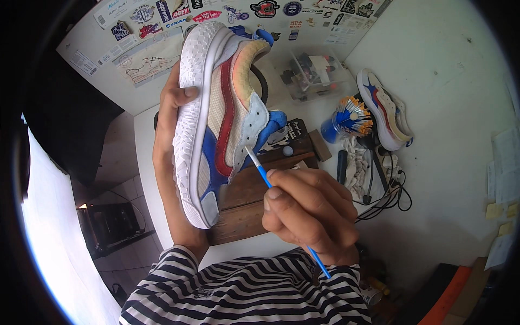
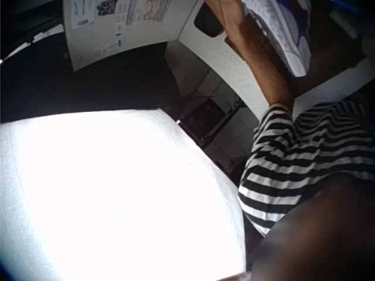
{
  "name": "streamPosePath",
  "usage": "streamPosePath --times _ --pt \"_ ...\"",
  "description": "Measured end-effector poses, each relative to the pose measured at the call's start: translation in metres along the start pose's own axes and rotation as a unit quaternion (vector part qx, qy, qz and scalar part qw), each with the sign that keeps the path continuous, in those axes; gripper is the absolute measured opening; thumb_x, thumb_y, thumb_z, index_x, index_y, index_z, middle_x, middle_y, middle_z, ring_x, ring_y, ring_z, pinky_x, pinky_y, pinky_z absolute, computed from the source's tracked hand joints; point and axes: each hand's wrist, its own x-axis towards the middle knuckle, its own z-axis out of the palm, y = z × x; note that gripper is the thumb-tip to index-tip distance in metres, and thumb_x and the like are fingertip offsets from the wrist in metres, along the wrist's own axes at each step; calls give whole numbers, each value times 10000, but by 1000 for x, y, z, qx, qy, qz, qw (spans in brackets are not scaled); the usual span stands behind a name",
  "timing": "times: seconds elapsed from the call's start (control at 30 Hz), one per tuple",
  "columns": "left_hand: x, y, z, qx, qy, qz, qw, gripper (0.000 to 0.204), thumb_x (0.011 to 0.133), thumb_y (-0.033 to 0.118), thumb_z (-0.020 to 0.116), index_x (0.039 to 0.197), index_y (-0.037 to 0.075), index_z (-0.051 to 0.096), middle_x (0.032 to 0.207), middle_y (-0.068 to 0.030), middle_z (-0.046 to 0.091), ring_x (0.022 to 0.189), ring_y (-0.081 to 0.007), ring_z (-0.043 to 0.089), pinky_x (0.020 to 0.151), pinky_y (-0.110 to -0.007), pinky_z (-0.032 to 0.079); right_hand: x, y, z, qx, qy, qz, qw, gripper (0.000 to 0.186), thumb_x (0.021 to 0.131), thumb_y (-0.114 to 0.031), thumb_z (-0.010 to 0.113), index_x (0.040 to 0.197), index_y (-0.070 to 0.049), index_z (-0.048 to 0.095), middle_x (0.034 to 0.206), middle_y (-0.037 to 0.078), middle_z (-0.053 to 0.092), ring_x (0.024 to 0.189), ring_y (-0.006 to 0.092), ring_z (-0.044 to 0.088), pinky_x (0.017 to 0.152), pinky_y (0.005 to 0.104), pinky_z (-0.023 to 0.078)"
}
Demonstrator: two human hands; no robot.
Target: Applying white paint to the midsole and upper parts of a sneaker using a small brush.
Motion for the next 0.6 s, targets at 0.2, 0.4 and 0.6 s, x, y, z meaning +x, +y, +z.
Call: streamPosePath --times 0.2,0.4,0.6 --pt "2 0 -1 8 -7 -1 1000 992 673 355 608 1546 -50 371 1053 -273 639 884 -310 670 767 -354 510 -4 5 7 -18 45 -15 999 324 824 70 731 1127 6 636 913 186 723 702 280 724 571 362 626" --pt "1 -1 -2 -1 -20 2 1000 988 671 356 616 1544 -42 381 1037 -270 639 878 -308 669 769 -351 505 1 8 -1 70 63 24 995 279 831 81 737 1083 50 623 859 201 719 687 256 725 597 314 610" --pt "1 -4 -1 8 -27 14 999 978 669 355 622 1541 -26 397 1019 -267 639 869 -308 657 796 -344 489 -8 29 -3 59 99 88 989 212 882 70 705 1065 78 599 879 215 723 729 235 731 609 299 611"
